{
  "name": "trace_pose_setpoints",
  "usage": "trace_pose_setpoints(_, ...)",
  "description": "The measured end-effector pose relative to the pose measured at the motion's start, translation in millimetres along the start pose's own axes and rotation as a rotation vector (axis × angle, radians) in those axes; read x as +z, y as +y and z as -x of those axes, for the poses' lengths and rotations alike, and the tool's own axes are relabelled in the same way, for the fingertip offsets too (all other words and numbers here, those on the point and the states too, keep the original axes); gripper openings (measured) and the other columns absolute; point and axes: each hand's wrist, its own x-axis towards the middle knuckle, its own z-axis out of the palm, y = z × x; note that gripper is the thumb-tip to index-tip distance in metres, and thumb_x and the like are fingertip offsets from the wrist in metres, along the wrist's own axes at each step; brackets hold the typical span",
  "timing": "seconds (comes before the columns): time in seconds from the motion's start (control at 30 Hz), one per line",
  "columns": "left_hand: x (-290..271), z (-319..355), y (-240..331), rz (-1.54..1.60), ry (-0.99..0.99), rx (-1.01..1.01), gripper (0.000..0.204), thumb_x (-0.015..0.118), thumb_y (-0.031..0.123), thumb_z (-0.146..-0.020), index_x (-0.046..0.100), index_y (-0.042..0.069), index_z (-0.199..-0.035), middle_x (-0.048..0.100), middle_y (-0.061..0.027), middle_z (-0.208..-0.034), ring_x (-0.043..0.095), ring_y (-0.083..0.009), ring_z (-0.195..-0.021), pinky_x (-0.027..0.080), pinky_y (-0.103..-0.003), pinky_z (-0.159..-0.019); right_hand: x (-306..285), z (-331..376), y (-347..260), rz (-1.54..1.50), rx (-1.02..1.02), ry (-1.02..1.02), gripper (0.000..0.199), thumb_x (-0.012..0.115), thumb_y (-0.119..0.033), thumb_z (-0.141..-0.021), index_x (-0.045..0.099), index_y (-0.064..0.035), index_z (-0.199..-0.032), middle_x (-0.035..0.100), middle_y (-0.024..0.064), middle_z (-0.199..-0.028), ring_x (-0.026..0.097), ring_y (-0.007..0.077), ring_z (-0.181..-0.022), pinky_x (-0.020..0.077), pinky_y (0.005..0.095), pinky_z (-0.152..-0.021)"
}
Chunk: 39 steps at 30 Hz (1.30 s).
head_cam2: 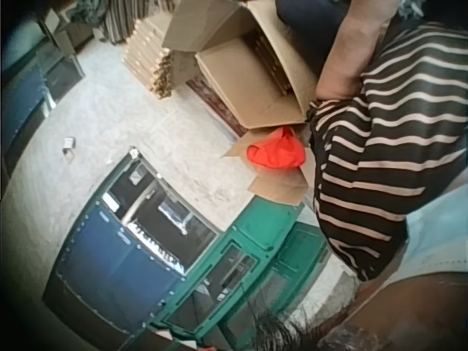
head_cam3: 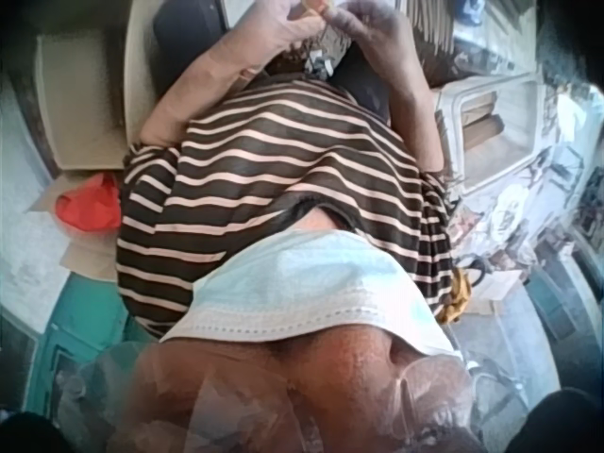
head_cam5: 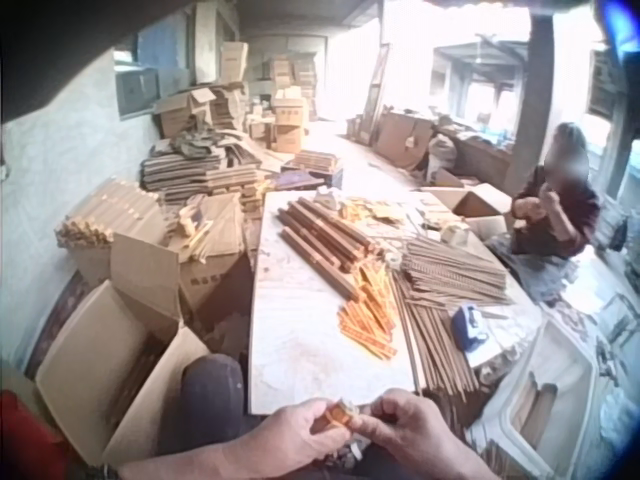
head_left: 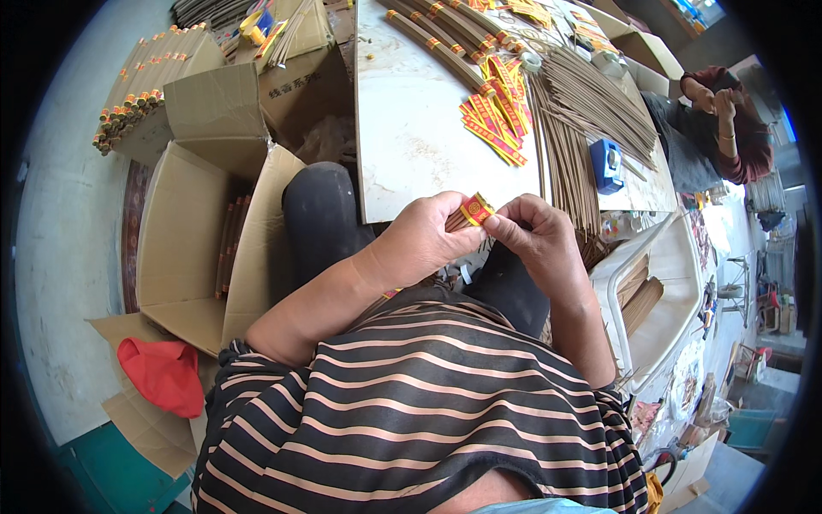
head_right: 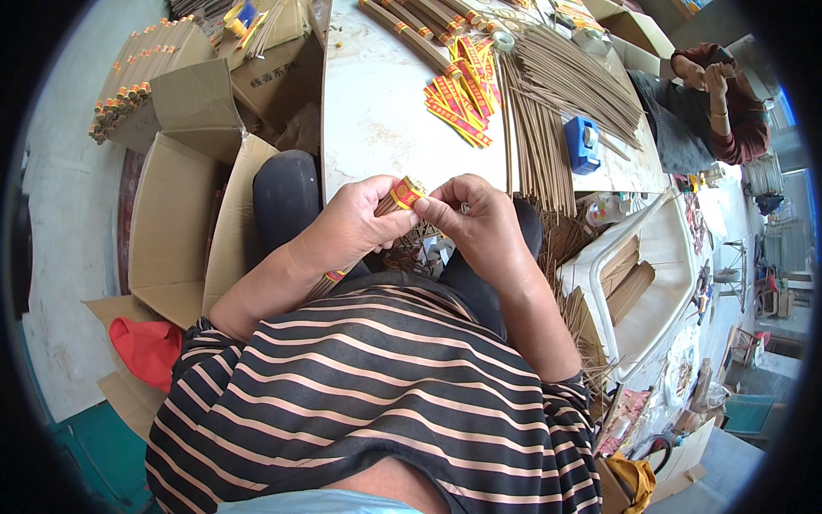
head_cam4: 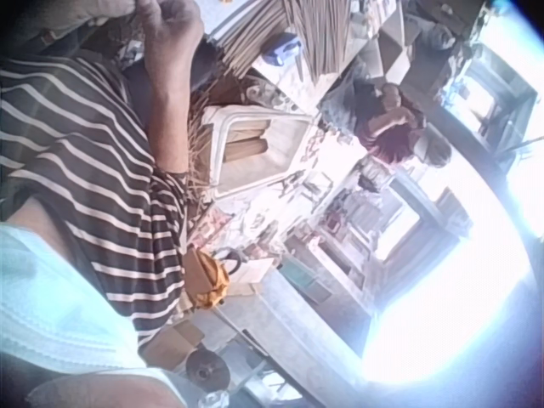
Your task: The person gathers bundles of incense sticks, wraps them with a yellow and red paper label, and secures them with a rubber band. The person repeats this process for multiple bundles, placing the finished bundles into a cardboard box.
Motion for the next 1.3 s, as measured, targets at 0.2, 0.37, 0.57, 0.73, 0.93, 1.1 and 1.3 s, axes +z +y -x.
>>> trace_pose_setpoints(0.2,-4,2,4,0.202,-0.114,-0.078,0.027,0.06,0.018,-0.086,0.054,-0.002,-0.103,0.052,0.0007,-0.072,0.045,-0.0018,-0.058,0.039,-0.016,-0.05,0,-2,0,0.119,-0.179,0.037,0.025,0.07,-0.022,-0.077,0.061,0.0012,-0.078,0.052,0.0073,-0.071,0.049,0.0135,-0.065,0.0409,0.0257,-0.058)
trace_pose_setpoints(0.37,-5,3,5,0.216,-0.129,-0.061,0.037,0.054,0.034,-0.09,0.054,-0.001,-0.103,0.05,0.001,-0.068,0.045,-0.0025,-0.053,0.038,-0.015,-0.049,2,-3,2,0.097,-0.269,0.051,0.024,0.071,-0.022,-0.077,0.06,0.0002,-0.076,0.052,0.0066,-0.07,0.049,0.0146,-0.065,0.0412,0.0265,-0.058)
trace_pose_setpoints(0.57,-5,3,3,0.231,-0.147,-0.073,0.043,0.042,0.041,-0.094,0.051,0.001,-0.107,0.05,0.0007,-0.068,0.044,-0.0021,-0.052,0.035,-0.014,-0.046,4,-6,8,0.092,-0.329,0.066,0.027,0.072,-0.023,-0.075,0.056,-0.0015,-0.072,0.051,0.0034,-0.069,0.049,0.0145,-0.07,0.0406,0.0257,-0.063)
trace_pose_setpoints(0.73,-5,4,7,0.281,-0.17,-0.085,0.054,0.041,0.041,-0.095,0.037,0.0,-0.128,0.05,-0.0004,-0.067,0.043,-0.0026,-0.051,0.035,-0.015,-0.045,4,-7,14,0.0,-0.341,0.062,0.027,0.073,-0.023,-0.073,0.056,-0.0024,-0.073,0.053,0.0045,-0.073,0.051,0.0167,-0.076,0.0415,0.0273,-0.071)
trace_pose_setpoints(0.93,-6,5,11,0.434,-0.25,-0.091,0.07,0.043,0.043,-0.093,0.015,0.002,-0.141,0.05,-0.0036,-0.067,0.042,-0.0045,-0.048,0.036,-0.015,-0.044,4,-13,21,-0.072,-0.492,0.034,0.028,0.075,-0.023,-0.07,0.058,-0.0024,-0.077,0.055,0.0048,-0.078,0.053,0.0163,-0.076,0.0425,0.0279,-0.069)
trace_pose_setpoints(1.1,-7,-2,9,0.631,-0.402,-0.14,0.081,0.049,0.047,-0.089,0.005,0.004,-0.142,0.049,-0.0051,-0.065,0.042,-0.006,-0.042,0.035,-0.016,-0.039,4,-16,30,-0.157,-0.586,-0.06,0.031,0.073,-0.026,-0.072,0.062,-0.0003,-0.087,0.057,0.0066,-0.084,0.054,0.018,-0.083,0.042,0.0292,-0.074)
trace_pose_setpoints(1.3,-11,-10,1,0.799,-0.57,-0.185,0.076,0.046,0.044,-0.091,0.003,0.01,-0.143,0.049,-0.0058,-0.064,0.042,-0.0057,-0.042,0.036,-0.016,-0.037,1,-19,29,-0.132,-0.653,-0.05,0.026,0.073,-0.02,-0.071,0.064,-0.0022,-0.088,0.061,0.0096,-0.091,0.06,0.0225,-0.087,0.0475,0.0314,-0.075)
